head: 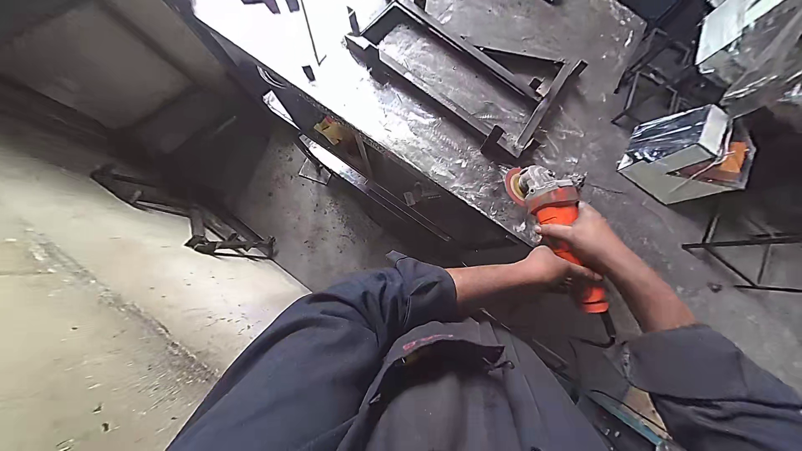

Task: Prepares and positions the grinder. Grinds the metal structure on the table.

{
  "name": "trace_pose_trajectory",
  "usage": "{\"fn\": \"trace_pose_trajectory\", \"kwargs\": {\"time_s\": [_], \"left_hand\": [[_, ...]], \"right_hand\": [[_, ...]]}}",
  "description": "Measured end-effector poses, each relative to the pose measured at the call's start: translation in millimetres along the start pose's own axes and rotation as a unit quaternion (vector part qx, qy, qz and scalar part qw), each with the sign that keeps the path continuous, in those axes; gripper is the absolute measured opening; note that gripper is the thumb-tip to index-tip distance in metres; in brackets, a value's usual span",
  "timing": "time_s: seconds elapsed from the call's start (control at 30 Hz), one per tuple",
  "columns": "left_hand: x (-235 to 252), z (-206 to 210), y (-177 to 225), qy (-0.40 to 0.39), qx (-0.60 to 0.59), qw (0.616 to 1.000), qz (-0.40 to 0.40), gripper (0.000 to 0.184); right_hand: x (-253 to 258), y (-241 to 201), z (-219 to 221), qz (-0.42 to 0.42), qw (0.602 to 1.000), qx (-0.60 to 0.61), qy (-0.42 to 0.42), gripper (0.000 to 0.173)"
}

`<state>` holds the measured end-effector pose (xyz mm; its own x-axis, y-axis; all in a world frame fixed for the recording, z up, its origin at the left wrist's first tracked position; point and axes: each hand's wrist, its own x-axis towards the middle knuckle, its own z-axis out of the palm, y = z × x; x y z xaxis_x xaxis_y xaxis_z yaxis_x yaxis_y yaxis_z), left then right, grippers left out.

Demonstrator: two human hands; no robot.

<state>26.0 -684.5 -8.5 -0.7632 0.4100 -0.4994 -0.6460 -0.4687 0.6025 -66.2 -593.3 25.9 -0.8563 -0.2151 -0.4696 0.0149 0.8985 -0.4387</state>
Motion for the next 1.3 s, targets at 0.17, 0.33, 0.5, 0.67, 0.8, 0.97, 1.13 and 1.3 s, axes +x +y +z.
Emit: {"fn": "trace_pose_trajectory", "kwargs": {"time_s": [0.17,0.33,0.5,0.67,0.8,0.97,1.13,1.3], "left_hand": [[25,-6,11,-0.012,-0.05,0.999,-0.012,0.042],[34,-2,16,0.003,-0.043,0.999,-0.011,0.044],[55,6,9,0.029,-0.038,0.998,0.03,0.044],[66,21,6,0.059,-0.046,0.997,0.031,0.042],[71,21,9,0.081,-0.041,0.995,0.031,0.042],[80,22,12,0.099,-0.029,0.993,0.055,0.04],[83,23,17,0.108,-0.023,0.993,0.046,0.043],[84,24,20,0.112,-0.012,0.993,0.045,0.04]], "right_hand": [[28,-3,-8,0.004,0.998,-0.056,-0.008,0.081],[39,-6,-14,-0.004,0.996,-0.082,-0.026,0.081],[56,1,-24,-0.051,0.991,-0.115,-0.05,0.088],[65,11,-32,-0.081,0.984,-0.143,-0.069,0.09],[74,11,-34,-0.103,0.98,-0.155,-0.075,0.092],[85,11,-38,-0.118,0.977,-0.159,-0.083,0.089],[90,9,-41,-0.131,0.973,-0.164,-0.095,0.091],[94,10,-43,-0.124,0.975,-0.153,-0.104,0.09]]}}
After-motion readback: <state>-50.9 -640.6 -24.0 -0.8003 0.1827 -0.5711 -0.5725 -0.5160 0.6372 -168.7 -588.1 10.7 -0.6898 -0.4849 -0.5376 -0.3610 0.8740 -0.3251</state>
